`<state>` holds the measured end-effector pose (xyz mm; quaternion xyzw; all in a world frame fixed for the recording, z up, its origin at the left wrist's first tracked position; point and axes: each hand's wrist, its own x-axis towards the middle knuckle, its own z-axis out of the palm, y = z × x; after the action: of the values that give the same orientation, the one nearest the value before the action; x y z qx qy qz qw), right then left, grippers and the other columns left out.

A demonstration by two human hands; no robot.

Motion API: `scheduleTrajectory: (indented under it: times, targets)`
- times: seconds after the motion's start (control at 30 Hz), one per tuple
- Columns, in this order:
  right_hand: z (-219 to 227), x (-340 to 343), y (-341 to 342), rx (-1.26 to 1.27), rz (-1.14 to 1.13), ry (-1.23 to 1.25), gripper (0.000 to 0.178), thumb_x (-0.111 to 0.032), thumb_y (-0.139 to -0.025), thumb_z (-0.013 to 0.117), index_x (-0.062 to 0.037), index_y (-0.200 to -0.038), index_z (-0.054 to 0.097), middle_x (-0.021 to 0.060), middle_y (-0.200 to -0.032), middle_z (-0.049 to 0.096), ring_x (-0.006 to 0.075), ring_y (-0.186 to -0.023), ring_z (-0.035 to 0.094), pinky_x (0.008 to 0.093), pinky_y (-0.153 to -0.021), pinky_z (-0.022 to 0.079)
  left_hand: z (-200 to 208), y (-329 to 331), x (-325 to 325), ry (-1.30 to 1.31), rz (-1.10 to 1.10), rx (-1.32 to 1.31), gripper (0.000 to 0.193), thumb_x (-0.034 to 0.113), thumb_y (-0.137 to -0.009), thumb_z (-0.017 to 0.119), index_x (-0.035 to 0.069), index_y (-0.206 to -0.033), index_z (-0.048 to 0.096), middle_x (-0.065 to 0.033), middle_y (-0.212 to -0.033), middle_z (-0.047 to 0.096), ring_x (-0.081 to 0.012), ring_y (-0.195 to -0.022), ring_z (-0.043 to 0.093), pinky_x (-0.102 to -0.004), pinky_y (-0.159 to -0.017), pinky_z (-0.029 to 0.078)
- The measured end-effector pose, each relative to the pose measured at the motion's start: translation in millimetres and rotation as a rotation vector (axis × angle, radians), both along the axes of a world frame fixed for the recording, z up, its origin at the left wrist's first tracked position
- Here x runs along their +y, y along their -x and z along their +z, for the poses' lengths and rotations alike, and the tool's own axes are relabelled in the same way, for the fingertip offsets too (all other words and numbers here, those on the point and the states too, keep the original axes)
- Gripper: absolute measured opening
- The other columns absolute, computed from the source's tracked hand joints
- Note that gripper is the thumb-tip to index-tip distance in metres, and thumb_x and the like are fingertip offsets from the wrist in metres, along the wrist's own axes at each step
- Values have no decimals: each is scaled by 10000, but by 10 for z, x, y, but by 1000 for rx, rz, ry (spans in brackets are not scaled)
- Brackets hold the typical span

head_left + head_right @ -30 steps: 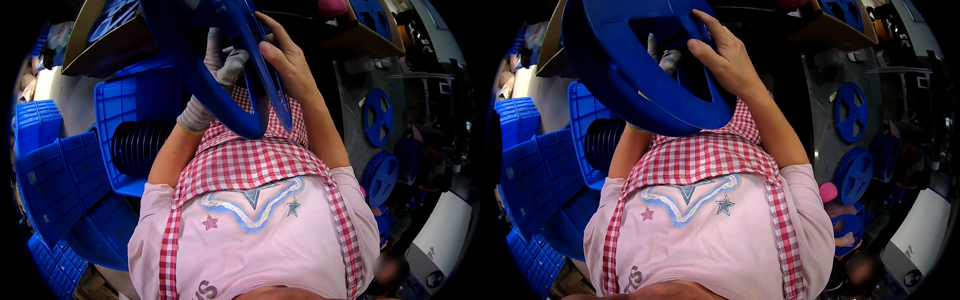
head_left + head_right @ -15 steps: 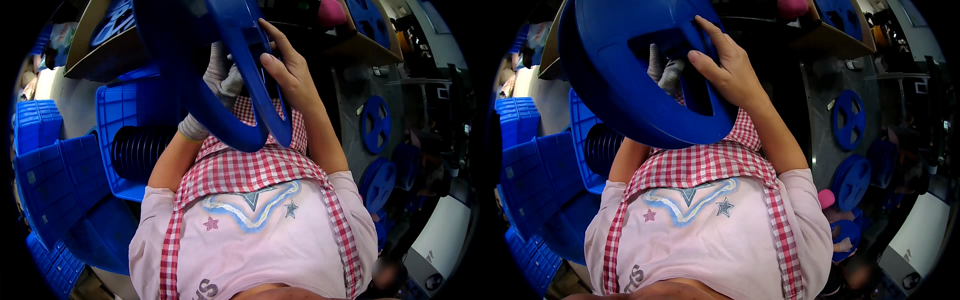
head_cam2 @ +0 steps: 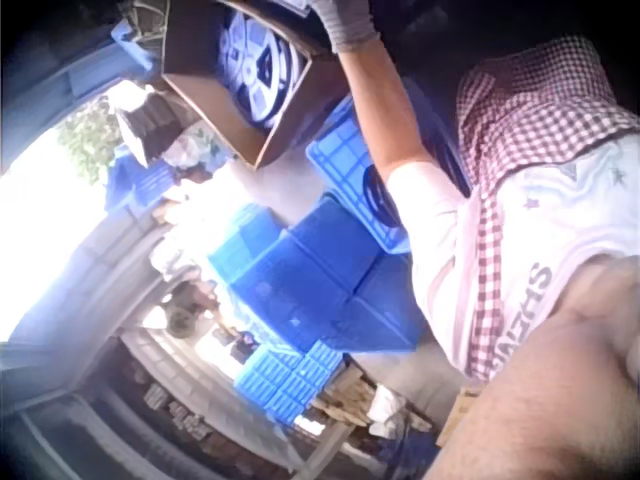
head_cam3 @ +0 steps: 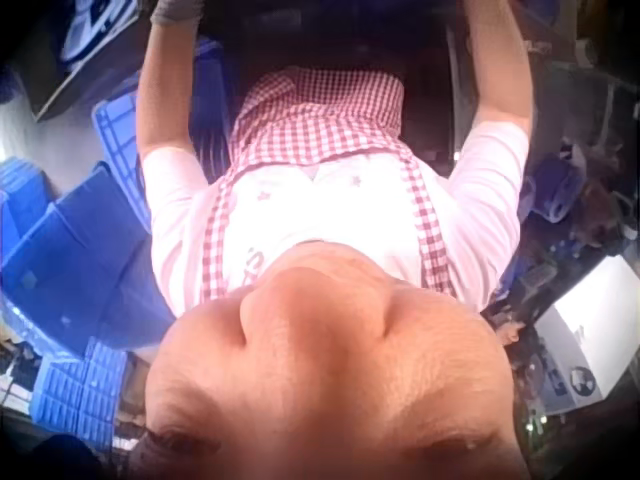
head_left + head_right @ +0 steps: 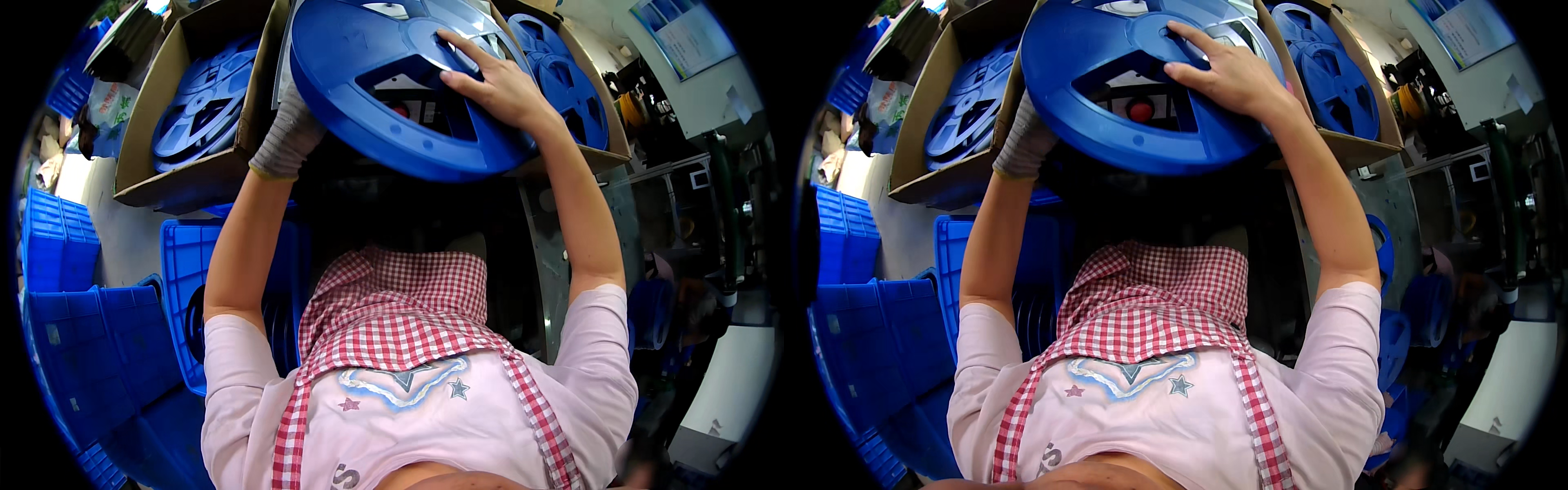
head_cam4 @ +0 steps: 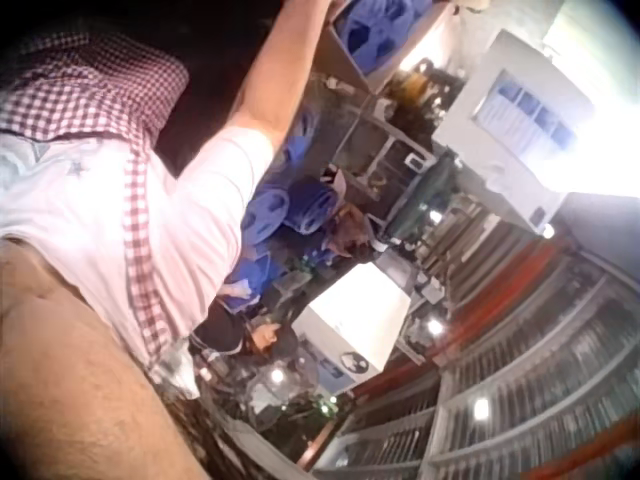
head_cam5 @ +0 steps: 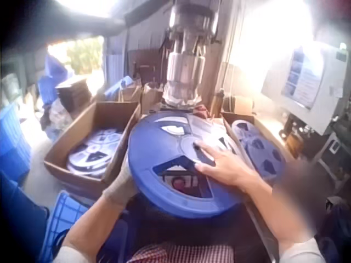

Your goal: The person repeatedly picks up blue plastic reels, places them on a machine, presses a button, and then removes them to place them into a blue bin. The task involves a repetitive cycle of handling the plastic reels and operating the machine.

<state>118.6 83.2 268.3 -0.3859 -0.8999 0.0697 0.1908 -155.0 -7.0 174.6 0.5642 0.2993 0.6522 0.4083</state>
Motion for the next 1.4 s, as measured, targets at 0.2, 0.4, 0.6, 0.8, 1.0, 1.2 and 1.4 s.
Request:
scheduleTrajectory:
  times: [0.2,0.4,0.6,0.8,1.0,1.2,1.4]
  targets:
    - [673,706,429,-169,14,-343,692,-648,-858,432,-239,-1415,419,155,-1460,382,336,-1371,310,431,-1120,243,401,302,539,-118,129,121,343,129,-895,625,17,-1208,540,-74,-1089,624,-169,-981,633,-302,-883,545]
    - [695,972,687,-306,-23,-390,738,-656,-862,421,-211,-1447,358,207,-1423,412,355,-1339,363,413,-1118,261,447,312,607,-37,69,-68,370,55,-913,545,6,-1277,499,-147,-1182,596,-255,-1055,626,-359,-962,524]
    - [811,796,672,-248,-80,-86,760,-651,-856,442,-192,-1453,343,236,-1361,474,391,-1232,481,454,-1042,362,343,378,367,1,106,-21,407,84,-908,533,-14,-1299,476,-169,-1205,586,-259,-1074,609,-356,-932,517]
    - [275,486,-388,184,88,-564,866,-628,-719,679,-274,-1440,357,176,-1366,448,356,-1280,420,484,-1055,379,340,92,-451,61,709,517,709,130,-841,666,47,-1437,291,-202,-1298,514,-279,-1185,524,-354,-1035,410]
    - [-566,380,-1079,39,-89,-354,994,-364,-621,844,-268,-1457,315,163,-1432,344,355,-1344,302,453,-1102,299,-73,19,-522,136,972,1038,940,93,-694,808,81,-1456,258,-205,-1310,506,-307,-1192,518,-363,-1046,412]
    - [-763,488,-969,84,-55,-421,901,-350,-673,815,-267,-1438,347,154,-1417,375,346,-1326,334,440,-1060,348,-71,-9,-431,283,891,890,879,57,-758,748,89,-1470,233,-202,-1422,407,-316,-1309,405,-372,-1101,339]
    - [-667,993,-1444,426,-244,-260,553,-430,-813,683,-129,-1262,568,180,-1156,607,335,-1068,590,399,-910,480,-179,-18,-797,157,878,772,690,38,-842,626,75,-1449,299,-182,-1395,444,-309,-1279,442,-384,-1078,351]
